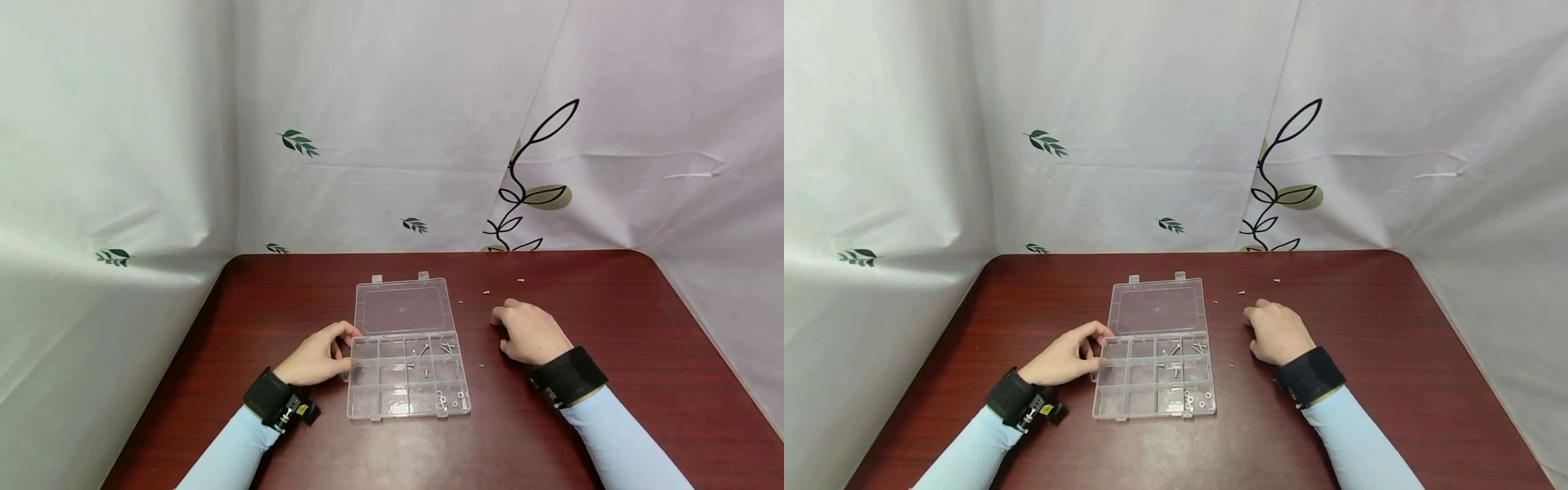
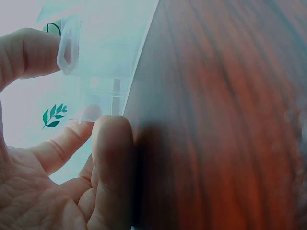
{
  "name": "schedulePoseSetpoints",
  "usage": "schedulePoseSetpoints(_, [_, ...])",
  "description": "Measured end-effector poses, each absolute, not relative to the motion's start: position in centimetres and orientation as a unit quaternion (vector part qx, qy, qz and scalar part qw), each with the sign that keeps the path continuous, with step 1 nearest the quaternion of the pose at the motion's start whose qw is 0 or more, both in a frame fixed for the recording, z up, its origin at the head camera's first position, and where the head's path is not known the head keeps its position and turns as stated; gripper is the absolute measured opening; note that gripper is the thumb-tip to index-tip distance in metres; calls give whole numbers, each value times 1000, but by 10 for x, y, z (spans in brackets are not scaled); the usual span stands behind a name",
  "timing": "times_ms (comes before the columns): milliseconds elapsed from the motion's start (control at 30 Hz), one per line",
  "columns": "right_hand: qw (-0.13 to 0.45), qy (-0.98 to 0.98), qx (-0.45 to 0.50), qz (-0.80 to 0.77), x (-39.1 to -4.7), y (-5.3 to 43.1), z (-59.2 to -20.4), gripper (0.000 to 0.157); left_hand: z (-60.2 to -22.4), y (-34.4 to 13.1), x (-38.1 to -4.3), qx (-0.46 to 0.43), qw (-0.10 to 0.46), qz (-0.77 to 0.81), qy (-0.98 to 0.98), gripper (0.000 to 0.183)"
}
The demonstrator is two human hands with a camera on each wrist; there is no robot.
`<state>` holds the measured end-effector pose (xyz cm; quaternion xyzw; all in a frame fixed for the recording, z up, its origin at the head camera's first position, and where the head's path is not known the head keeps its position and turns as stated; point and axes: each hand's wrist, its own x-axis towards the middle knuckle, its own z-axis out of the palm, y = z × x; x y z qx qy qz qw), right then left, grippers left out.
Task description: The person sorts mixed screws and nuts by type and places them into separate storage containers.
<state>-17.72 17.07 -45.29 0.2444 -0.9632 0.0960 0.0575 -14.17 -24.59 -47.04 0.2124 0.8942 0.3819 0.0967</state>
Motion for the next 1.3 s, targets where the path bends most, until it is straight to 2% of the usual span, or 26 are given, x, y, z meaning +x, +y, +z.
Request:
schedulePoseSetpoints(333, [19, -968, 218, 125, -176, 184, -433, 19, -471, -247, -142, 203, 104, 373, 899, 40])
schedulePoseSetpoints(533, [8, -968, 219, 122, -179, 186, -437, 15, -472, -247, -142, 203, 103, 373, 900, 40])
schedulePoseSetpoints(833, [12, -966, 220, 132, -179, 178, -448, 14, -471, -246, -142, 206, 104, 375, 898, 40])
schedulePoseSetpoints(1133, [22, -961, 242, 133, -174, 163, -458, 21, -472, -246, -143, 207, 101, 375, 898, 40])
schedulePoseSetpoints(1300, [54, -950, 267, 149, -170, 151, -460, 23, -474, -247, -144, 208, 97, 372, 899, 40])
